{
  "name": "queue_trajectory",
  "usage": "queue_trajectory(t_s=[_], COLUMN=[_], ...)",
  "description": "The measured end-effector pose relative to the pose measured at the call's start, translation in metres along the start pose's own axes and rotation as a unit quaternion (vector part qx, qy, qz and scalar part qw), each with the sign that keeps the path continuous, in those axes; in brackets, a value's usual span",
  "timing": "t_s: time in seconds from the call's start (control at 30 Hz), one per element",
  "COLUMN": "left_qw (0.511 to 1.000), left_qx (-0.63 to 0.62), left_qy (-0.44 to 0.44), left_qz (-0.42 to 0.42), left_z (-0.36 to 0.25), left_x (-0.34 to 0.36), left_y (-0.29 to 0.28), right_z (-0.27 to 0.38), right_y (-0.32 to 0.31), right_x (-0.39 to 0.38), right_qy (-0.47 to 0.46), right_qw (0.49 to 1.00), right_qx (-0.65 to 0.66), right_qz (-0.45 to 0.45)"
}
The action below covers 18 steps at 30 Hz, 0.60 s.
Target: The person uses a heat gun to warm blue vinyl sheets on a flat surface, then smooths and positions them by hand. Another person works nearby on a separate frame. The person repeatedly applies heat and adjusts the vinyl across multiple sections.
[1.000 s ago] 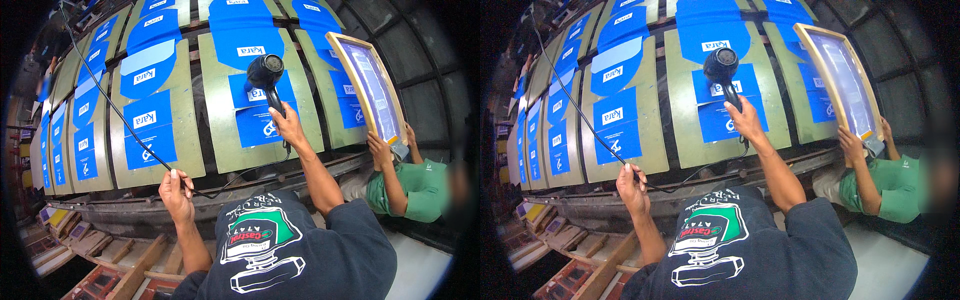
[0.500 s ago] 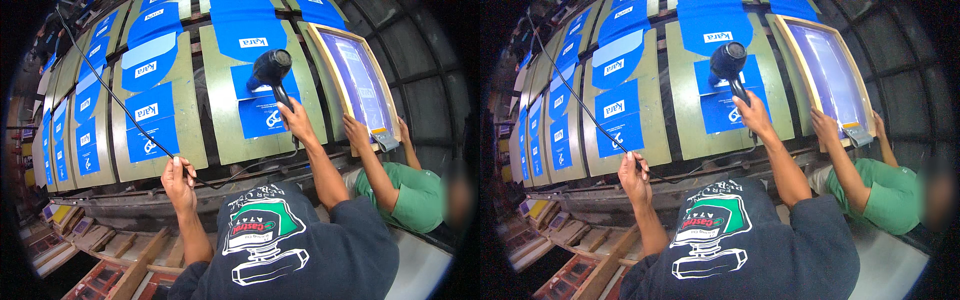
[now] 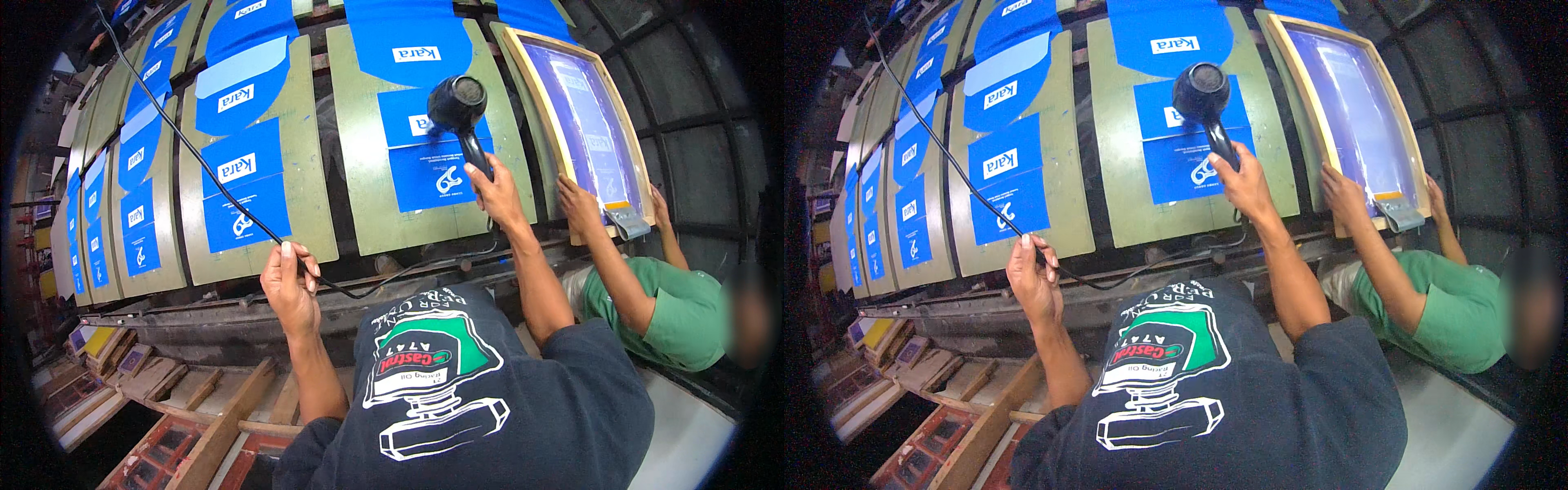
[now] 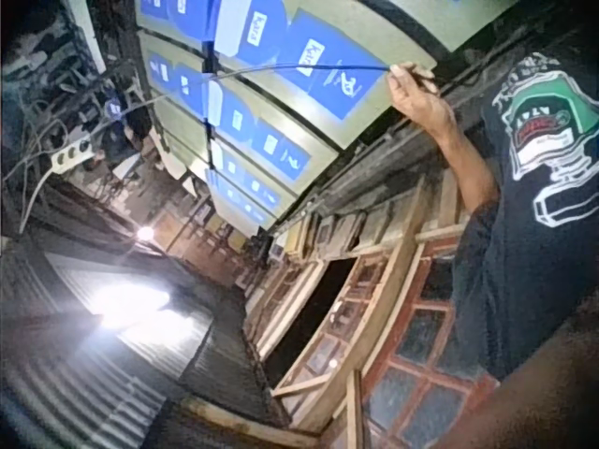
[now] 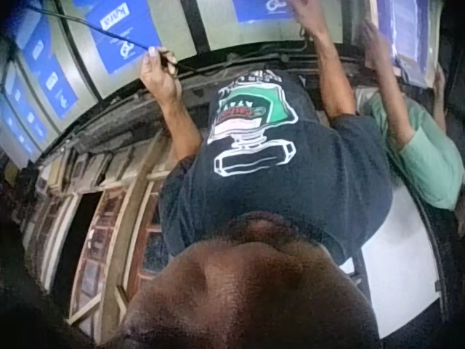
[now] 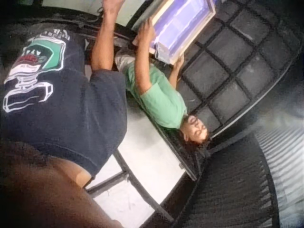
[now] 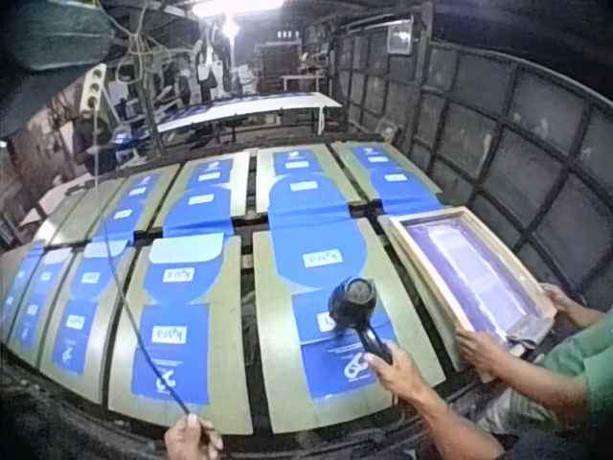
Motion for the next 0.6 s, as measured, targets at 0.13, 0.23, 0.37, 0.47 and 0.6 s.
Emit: queue_trajectory(t_s=[0.13,0.23,0.37,0.47,0.6], left_qw=[1.0,1.0,1.0,1.0,1.0], left_qx=[0.001,0.006,0.0,0.0,0.005], left_qy=[0.006,0.013,0.009,0.006,-0.001], left_qz=[0.007,0.009,0.01,0.005,0.011], left_z=[-0.001,-0.003,-0.002,0.0,0.003], left_x=[0.0,0.002,0.004,0.003,0.006], left_y=[0.001,0.001,0.0,-0.002,0.002], right_z=[-0.001,-0.003,-0.002,0.001,0.005], right_y=[0.003,0.003,0.004,-0.002,-0.016], right_x=[0.013,0.026,0.026,0.01,-0.002], right_qy=[-0.001,-0.014,-0.008,0.007,0.035], right_qw=[1.0,1.0,0.999,0.999,0.999], right_qx=[0.021,0.015,0.037,0.032,0.013], right_qz=[-0.006,-0.01,-0.01,-0.007,-0.015])
Point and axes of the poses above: each hand's wrist, its own x-axis towards the middle knuckle, its own y-axis out of the palm, z = x × y, the point moved 2 cm from there along x, towards the middle knuckle, and after that the axes turned 10 degrees about x, right-handed, at the moved point
